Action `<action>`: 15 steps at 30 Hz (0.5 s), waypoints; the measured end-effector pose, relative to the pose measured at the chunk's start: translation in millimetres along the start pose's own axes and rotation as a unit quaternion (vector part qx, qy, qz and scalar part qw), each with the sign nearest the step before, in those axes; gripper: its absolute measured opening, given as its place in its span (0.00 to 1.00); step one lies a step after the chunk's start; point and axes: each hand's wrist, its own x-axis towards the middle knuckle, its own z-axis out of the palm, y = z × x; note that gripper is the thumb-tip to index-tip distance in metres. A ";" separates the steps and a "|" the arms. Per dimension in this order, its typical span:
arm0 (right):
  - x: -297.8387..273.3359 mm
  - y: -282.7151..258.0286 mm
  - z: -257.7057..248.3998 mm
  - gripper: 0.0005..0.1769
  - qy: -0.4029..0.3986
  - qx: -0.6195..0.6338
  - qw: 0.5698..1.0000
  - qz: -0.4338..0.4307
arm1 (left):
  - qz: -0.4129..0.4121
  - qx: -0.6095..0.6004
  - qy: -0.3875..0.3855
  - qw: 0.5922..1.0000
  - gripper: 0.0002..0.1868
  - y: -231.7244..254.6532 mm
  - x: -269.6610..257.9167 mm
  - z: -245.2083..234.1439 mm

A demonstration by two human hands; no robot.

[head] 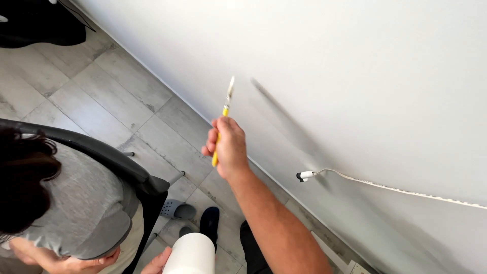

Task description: Touching up marks on a white wall using a small paintbrush and a cup of white paint.

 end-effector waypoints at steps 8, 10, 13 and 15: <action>-146.7 -18.4 -123.6 0.16 0.077 -0.118 0.990 0.006 | 0.078 -0.027 0.105 0.991 0.39 -87.9 36.9 169.9; -184.7 -27.8 -144.5 0.18 0.092 -0.192 0.977 0.011 | 0.125 0.031 0.165 0.978 0.40 -110.4 48.6 212.0; -231.7 -30.7 -169.9 0.18 0.147 -0.286 0.947 0.009 | 0.213 0.112 0.256 0.936 0.35 -131.6 67.2 241.7; -250.8 -26.0 -190.3 0.17 0.187 -0.307 0.933 -0.007 | 0.253 0.142 0.280 0.915 0.31 -139.9 79.3 250.5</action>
